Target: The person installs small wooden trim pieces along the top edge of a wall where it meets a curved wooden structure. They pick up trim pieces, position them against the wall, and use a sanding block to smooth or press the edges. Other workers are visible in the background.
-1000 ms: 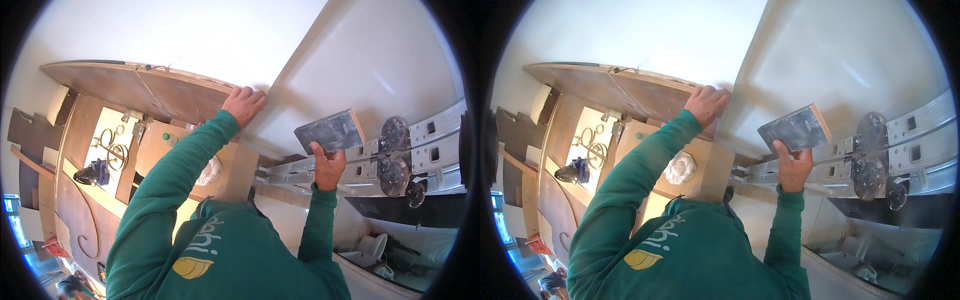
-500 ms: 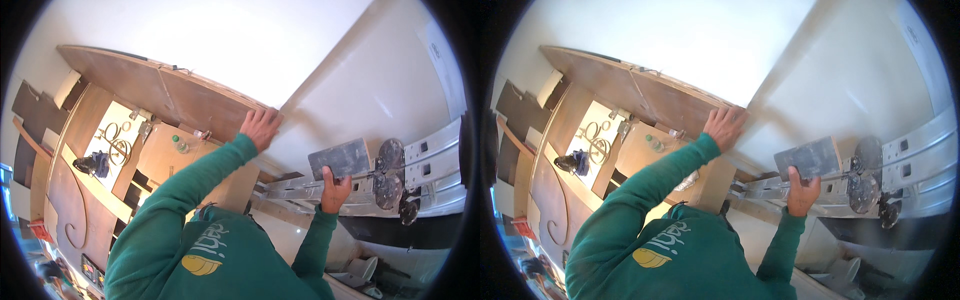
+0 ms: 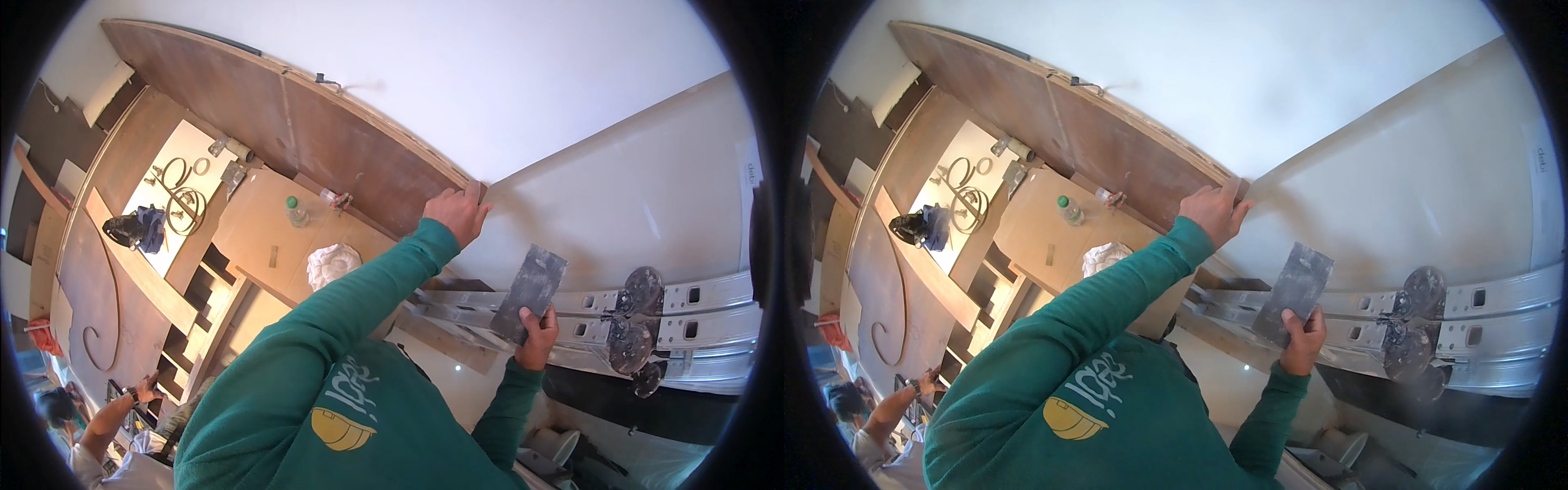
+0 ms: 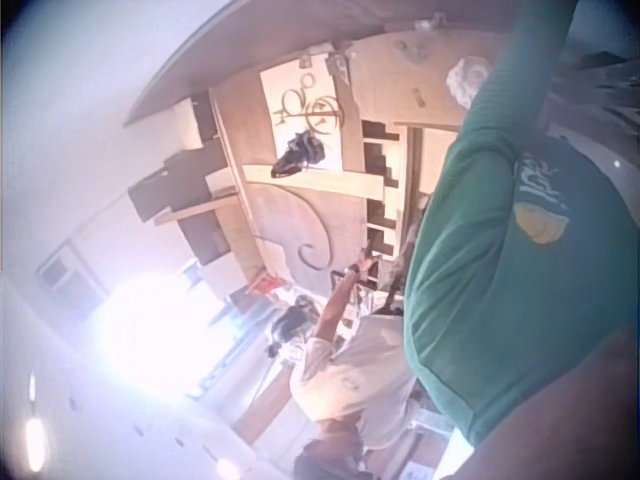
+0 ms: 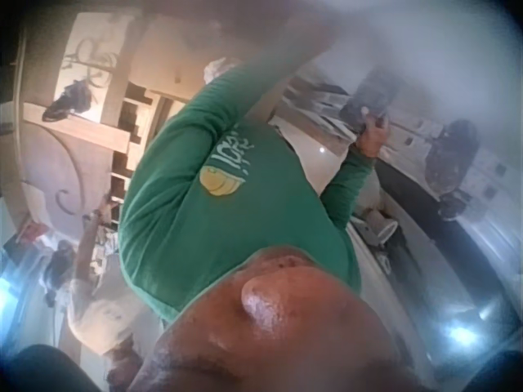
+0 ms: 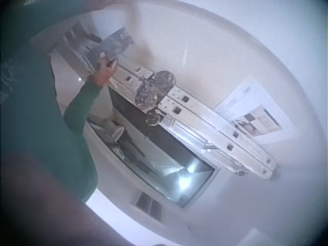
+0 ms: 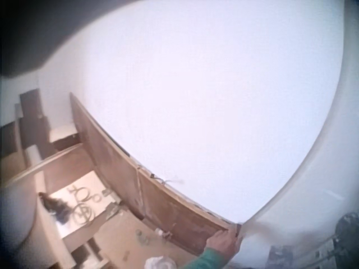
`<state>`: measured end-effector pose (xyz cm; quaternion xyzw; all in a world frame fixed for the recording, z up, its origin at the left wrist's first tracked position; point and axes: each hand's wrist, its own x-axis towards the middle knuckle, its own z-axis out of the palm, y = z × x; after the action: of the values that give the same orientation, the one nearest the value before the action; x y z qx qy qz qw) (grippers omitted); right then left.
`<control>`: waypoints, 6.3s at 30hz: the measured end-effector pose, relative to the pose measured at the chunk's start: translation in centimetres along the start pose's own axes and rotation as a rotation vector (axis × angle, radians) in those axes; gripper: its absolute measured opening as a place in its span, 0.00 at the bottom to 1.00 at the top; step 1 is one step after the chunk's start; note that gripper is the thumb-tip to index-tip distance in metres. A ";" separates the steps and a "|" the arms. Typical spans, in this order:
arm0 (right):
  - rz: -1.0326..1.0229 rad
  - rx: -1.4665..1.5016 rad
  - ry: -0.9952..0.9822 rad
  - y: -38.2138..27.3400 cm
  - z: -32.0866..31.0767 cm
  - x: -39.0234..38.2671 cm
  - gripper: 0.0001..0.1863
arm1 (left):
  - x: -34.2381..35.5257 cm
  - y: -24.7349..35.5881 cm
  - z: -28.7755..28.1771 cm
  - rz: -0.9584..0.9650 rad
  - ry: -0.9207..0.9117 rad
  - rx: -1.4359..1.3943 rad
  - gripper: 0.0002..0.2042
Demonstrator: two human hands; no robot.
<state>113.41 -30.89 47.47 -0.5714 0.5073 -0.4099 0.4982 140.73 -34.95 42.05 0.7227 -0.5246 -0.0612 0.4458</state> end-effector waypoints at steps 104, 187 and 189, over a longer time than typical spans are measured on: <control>-0.487 -0.047 -0.281 -4.9 9.1 12.6 0.16 | -3.4 0.9 3.3 -0.227 0.462 -0.379 0.12; -0.736 -0.158 -0.157 -7.4 9.8 5.5 0.24 | 1.5 -4.1 4.7 0.443 0.439 0.472 0.08; -0.771 -0.040 -0.260 -7.4 11.5 4.7 0.24 | -2.6 -6.1 2.5 0.312 0.411 0.365 0.09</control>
<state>126.62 -33.89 52.62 -0.7763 0.1965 -0.4812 0.3567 142.47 -33.97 35.27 0.6990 -0.5303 0.2503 0.4093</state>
